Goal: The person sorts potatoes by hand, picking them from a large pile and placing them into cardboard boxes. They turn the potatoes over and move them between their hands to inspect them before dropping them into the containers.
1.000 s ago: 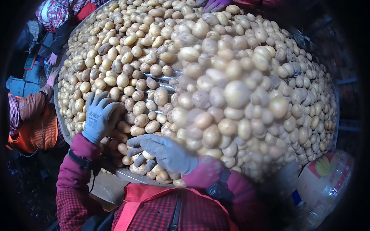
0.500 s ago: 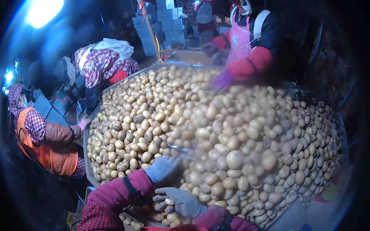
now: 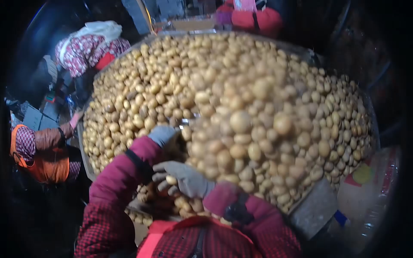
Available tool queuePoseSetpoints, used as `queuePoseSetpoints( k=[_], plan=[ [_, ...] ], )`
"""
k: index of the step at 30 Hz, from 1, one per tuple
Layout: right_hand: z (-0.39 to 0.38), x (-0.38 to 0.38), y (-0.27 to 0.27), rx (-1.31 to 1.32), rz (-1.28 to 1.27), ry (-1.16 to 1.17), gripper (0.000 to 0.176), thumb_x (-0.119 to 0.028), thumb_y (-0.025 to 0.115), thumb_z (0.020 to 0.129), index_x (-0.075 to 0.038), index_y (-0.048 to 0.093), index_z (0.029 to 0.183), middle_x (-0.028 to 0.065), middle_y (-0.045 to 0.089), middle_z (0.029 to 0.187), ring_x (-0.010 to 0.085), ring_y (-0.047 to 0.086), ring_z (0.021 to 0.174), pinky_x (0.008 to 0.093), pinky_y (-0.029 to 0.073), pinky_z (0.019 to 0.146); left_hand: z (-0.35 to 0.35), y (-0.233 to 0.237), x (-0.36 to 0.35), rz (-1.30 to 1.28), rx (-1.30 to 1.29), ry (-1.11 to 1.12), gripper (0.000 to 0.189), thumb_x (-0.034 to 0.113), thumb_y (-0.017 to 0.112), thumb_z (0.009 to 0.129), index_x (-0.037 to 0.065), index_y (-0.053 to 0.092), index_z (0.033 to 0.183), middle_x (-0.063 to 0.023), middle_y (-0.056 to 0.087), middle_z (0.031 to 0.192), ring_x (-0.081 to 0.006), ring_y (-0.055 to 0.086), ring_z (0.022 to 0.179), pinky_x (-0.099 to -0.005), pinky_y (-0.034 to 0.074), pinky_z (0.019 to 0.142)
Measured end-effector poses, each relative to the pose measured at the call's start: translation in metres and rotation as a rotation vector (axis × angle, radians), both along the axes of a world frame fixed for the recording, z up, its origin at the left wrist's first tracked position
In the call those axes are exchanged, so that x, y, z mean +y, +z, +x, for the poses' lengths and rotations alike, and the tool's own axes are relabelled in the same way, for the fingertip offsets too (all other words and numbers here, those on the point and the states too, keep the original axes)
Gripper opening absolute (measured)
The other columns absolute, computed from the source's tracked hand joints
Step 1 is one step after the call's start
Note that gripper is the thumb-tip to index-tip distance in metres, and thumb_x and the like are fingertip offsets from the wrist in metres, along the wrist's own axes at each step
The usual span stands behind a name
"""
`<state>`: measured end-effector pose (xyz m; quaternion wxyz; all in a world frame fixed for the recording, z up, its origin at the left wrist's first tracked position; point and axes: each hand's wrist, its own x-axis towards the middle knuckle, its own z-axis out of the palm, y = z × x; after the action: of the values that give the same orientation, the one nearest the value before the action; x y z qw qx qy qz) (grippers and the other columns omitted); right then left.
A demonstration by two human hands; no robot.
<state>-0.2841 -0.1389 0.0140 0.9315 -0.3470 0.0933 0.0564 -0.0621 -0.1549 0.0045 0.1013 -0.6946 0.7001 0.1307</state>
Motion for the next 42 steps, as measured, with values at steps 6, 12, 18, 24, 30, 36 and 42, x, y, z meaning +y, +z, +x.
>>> queuePoseSetpoints(
  k=[6,12,18,24,30,36,42],
  plan=[
    [-0.004,-0.001,0.008,-0.01,-0.122,-0.009,0.054,-0.03,0.056,0.106,-0.006,0.046,0.153,0.0146,0.063,0.138,0.0217,0.071,0.107,0.0338,0.059,0.084,-0.016,0.013,0.008,0.149,-0.075,-0.004,0.032,0.035,0.073,0.085,0.01,0.075,0.105,-0.0157,0.076,0.103,-0.0371,0.074,0.1,-0.0498,0.059,0.084],
    [-0.022,-0.003,0.021,0.018,0.164,-0.157,0.054,-0.032,0.05,0.108,-0.001,0.045,0.153,0.0164,0.062,0.137,0.0239,0.068,0.108,0.039,0.059,0.091,-0.029,0.012,0.029,0.215,-0.259,-0.088,0.025,0.031,0.069,0.093,0.02,0.082,0.111,-0.0049,0.075,0.119,-0.027,0.067,0.119,-0.044,0.058,0.09],
    [-0.042,-0.006,0.042,0.03,0.101,-0.413,0.04,-0.013,0.036,0.114,-0.001,0.046,0.151,0.0141,0.066,0.129,0.0194,0.069,0.105,0.0302,0.061,0.083,-0.021,0.026,0.062,0.084,-0.311,-0.111,0.02,0.026,0.07,0.086,0.017,0.079,0.101,-0.0069,0.072,0.106,-0.0283,0.067,0.107,-0.045,0.057,0.079],
    [-0.044,0.014,0.032,0.101,-0.16,-0.347,0.044,-0.003,0.042,0.11,-0.005,0.045,0.153,0.0133,0.066,0.134,0.0167,0.07,0.105,0.026,0.059,0.077,0.043,0.042,0.102,-0.267,0.107,0.328,0.03,0.039,0.077,0.089,0.015,0.076,0.106,-0.0123,0.07,0.098,-0.0346,0.071,0.09,-0.0471,0.056,0.077],
    [-0.041,0.018,0.02,0.106,-0.067,-0.176,0.052,-0.032,0.043,0.112,-0.007,0.041,0.158,0.0165,0.058,0.144,0.0258,0.07,0.112,0.0323,0.063,0.083,0.04,0.036,0.134,-0.481,0.165,0.53,0.035,0.032,0.081,0.088,0.013,0.075,0.116,-0.0101,0.071,0.11,-0.0329,0.071,0.099,-0.0426,0.057,0.084],
    [-0.032,0.013,0.035,0.246,0.021,-0.191,0.043,-0.005,0.044,0.109,-0.008,0.043,0.152,0.0105,0.065,0.131,0.0233,0.072,0.104,0.0268,0.059,0.073,-0.049,0.067,0.141,-0.706,0.578,0.111,0.049,0.015,0.085,0.081,0.008,0.071,0.128,-0.0156,0.071,0.123,-0.0322,0.07,0.097,-0.0423,0.057,0.084],
    [-0.044,0.015,0.013,0.172,0.318,-0.265,0.045,-0.012,0.055,0.105,-0.005,0.044,0.148,0.0174,0.061,0.132,0.0273,0.068,0.109,0.0363,0.06,0.082,-0.047,0.071,0.13,-0.683,0.42,0.08,0.054,0.028,0.079,0.087,0.005,0.066,0.134,-0.0176,0.068,0.131,-0.0338,0.066,0.11,-0.0452,0.051,0.093]
  ],
)
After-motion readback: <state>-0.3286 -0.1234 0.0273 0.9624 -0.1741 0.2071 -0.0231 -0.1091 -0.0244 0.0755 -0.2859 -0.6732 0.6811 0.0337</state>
